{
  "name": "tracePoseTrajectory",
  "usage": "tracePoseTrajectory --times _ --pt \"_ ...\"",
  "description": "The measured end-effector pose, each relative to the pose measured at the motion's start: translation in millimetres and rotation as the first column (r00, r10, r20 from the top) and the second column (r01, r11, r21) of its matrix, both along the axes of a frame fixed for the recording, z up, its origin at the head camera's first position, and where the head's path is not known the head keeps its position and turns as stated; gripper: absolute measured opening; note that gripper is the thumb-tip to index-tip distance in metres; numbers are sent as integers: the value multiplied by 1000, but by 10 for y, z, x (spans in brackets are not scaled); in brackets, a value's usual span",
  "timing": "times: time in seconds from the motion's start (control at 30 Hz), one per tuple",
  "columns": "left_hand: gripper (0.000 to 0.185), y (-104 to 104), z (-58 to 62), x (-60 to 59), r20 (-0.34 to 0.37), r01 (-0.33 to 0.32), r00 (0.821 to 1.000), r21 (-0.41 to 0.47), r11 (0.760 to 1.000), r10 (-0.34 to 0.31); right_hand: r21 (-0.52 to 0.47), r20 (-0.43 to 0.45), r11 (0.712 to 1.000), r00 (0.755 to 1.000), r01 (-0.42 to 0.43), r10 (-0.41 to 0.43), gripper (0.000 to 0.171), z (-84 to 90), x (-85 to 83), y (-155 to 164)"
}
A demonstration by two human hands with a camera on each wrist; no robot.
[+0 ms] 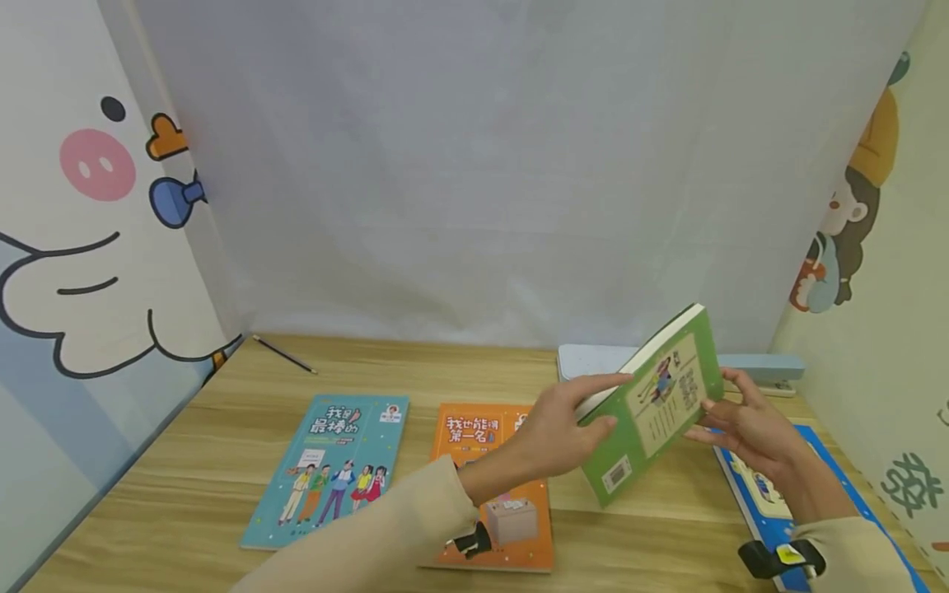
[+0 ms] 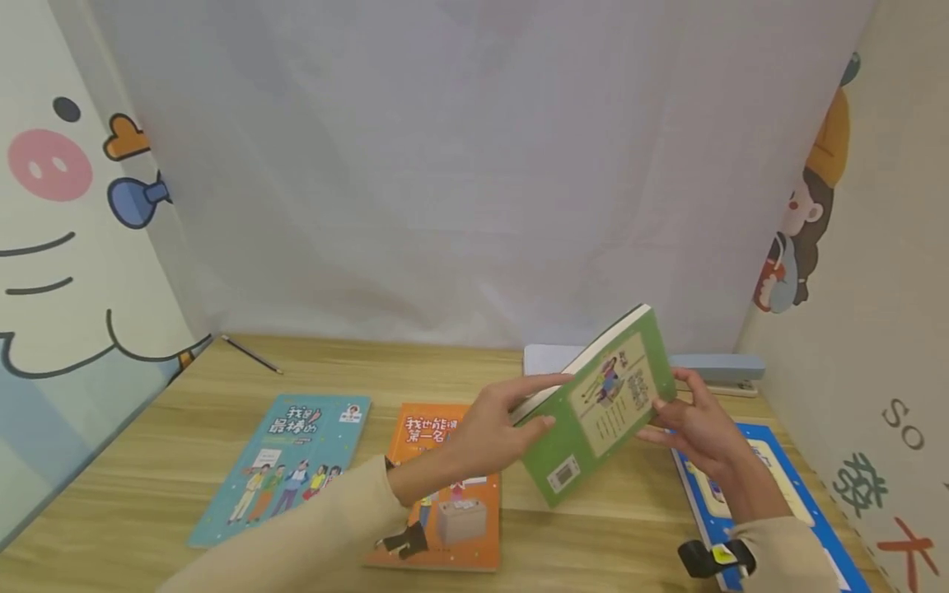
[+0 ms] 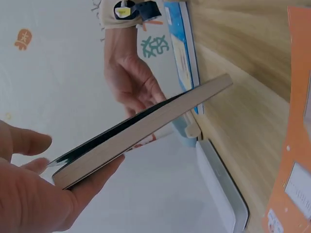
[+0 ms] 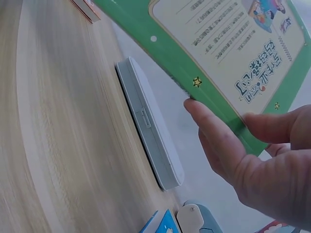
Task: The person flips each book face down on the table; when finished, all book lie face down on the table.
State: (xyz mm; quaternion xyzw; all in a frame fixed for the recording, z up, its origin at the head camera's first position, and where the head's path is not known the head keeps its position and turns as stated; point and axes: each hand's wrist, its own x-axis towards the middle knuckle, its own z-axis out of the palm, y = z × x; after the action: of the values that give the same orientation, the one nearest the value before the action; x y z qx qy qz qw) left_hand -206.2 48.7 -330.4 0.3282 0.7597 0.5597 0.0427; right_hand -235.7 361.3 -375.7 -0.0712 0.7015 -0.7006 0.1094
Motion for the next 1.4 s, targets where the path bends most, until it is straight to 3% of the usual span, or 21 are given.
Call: tracePoseTrajectory --times 0.2,0.33,0.57,0.83,1.17,1.4 --pt "50 -67 147 -81 -59 -2 998 -228 974 -12 62 -35 998 999 4 -2 38 6 8 13" --pt "47 -71 164 -119 -91 -14 996 -300 954 -14 102 -35 995 999 13 -9 38 22 14 1" --pt "50 -46 136 -158 -53 -53 998 -360 931 36 164 -23 986 1000 18 -14 34 41 30 -14" --pt "59 -58 72 -208 1 -46 999 -359 932 50 243 -43 969 998 47 -38 34 54 57 -12" --pt "61 -48 -72 -253 65 -43 996 -291 956 64 248 -73 964 994 99 -83 38 69 83 11" --pt "59 -30 -196 -257 176 -53 980 -196 979 89 203 -91 970 989 131 -114 50 61 84 30"
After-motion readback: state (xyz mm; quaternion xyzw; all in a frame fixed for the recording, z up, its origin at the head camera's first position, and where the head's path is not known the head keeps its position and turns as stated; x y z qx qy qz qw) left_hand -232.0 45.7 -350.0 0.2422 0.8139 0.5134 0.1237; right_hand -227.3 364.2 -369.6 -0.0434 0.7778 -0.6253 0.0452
